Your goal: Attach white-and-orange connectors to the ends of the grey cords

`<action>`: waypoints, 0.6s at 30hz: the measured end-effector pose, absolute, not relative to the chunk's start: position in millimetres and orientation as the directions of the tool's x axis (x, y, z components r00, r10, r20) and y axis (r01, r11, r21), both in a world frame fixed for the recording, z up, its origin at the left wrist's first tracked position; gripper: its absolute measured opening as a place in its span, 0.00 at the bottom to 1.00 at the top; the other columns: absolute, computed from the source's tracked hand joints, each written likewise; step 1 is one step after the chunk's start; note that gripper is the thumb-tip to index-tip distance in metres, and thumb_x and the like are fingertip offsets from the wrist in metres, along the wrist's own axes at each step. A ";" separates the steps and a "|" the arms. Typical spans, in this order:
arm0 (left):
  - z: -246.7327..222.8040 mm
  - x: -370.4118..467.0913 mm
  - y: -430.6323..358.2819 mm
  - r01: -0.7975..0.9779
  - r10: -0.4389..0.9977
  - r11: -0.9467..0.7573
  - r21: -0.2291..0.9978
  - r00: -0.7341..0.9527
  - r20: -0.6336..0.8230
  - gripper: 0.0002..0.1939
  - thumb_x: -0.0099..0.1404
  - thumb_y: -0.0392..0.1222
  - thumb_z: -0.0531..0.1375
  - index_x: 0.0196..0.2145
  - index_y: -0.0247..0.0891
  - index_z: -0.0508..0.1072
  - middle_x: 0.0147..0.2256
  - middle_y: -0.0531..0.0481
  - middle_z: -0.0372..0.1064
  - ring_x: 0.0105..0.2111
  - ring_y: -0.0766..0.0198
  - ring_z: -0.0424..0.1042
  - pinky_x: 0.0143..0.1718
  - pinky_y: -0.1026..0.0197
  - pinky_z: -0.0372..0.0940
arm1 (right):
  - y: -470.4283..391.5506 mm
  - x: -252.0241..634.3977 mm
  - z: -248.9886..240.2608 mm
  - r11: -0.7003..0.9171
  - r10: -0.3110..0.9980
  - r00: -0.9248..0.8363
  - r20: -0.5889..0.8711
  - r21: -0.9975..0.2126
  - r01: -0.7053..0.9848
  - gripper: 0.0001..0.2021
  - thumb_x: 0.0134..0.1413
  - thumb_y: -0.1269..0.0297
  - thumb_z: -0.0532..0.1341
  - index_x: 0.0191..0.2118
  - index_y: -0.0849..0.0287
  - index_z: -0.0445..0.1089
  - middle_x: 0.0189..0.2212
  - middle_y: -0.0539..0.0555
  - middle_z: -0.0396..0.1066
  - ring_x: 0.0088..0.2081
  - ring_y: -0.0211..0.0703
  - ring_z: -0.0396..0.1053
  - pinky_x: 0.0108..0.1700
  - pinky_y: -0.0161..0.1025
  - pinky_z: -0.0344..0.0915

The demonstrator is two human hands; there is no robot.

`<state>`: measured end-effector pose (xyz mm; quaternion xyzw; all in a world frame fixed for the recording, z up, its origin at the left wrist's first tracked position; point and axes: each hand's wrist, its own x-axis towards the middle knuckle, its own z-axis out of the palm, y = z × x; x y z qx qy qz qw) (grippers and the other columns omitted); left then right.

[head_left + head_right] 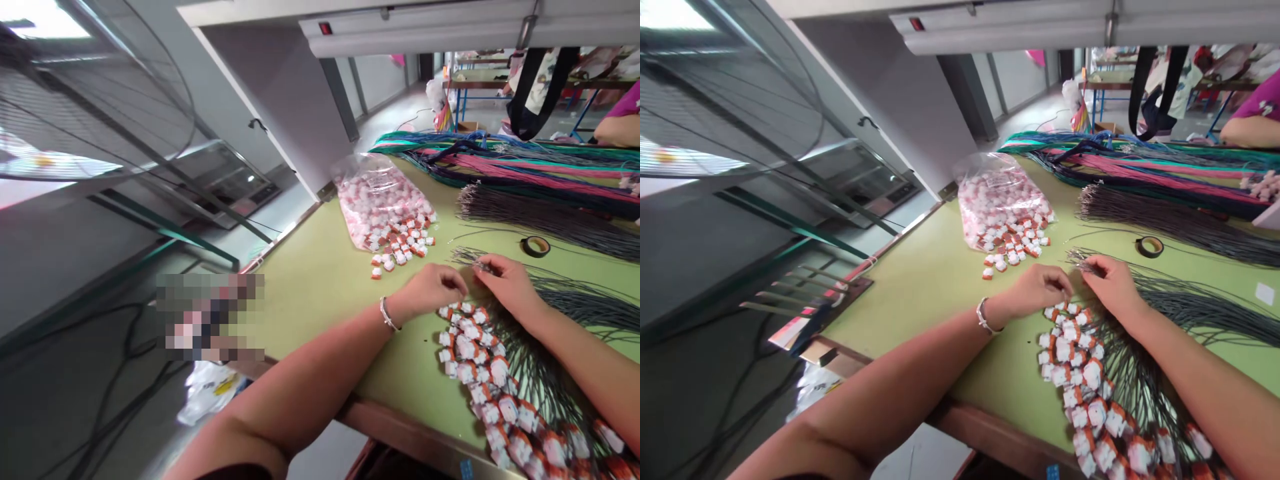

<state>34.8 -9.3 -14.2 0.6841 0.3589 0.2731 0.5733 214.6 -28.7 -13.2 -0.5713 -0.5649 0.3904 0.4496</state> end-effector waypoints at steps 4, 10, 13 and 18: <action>2.0 22.2 -10.8 0.268 0.566 -0.461 0.846 0.823 0.047 0.12 0.51 0.31 0.60 0.32 0.40 0.80 0.31 0.50 0.77 0.28 0.64 0.72 0.31 0.63 0.65 | -26.7 216.9 -17.0 -0.017 0.999 0.040 -0.013 -0.993 0.113 0.15 0.41 0.54 0.67 0.32 0.59 0.72 0.23 0.50 0.70 0.24 0.38 0.65 0.29 0.37 0.61; -1.8 5.7 21.5 0.832 0.897 -0.426 0.356 0.335 0.289 0.13 0.65 0.43 0.57 0.42 0.34 0.77 0.40 0.40 0.73 0.43 0.53 0.70 0.47 0.53 0.64 | -28.2 214.9 -14.9 -0.038 0.999 -0.022 -0.038 -0.999 -0.017 0.16 0.35 0.57 0.70 0.32 0.59 0.71 0.20 0.46 0.67 0.20 0.32 0.60 0.25 0.34 0.56; -8.6 9.5 33.2 0.905 0.903 -0.410 0.117 0.385 0.187 0.13 0.67 0.39 0.54 0.40 0.33 0.77 0.41 0.37 0.70 0.43 0.51 0.69 0.42 0.54 0.64 | -28.5 213.1 -12.2 -0.041 0.998 -0.039 -0.040 -0.999 -0.023 0.15 0.35 0.58 0.70 0.30 0.60 0.71 0.20 0.47 0.68 0.22 0.33 0.62 0.27 0.34 0.58; -8.7 14.1 29.8 0.865 0.862 -0.497 -0.068 0.502 0.075 0.14 0.64 0.27 0.50 0.37 0.31 0.75 0.41 0.37 0.68 0.38 0.54 0.70 0.34 0.56 0.62 | -27.8 211.5 -12.3 -0.088 0.995 -0.031 -0.090 -0.993 0.084 0.12 0.40 0.55 0.65 0.25 0.59 0.67 0.18 0.46 0.65 0.18 0.32 0.57 0.23 0.34 0.53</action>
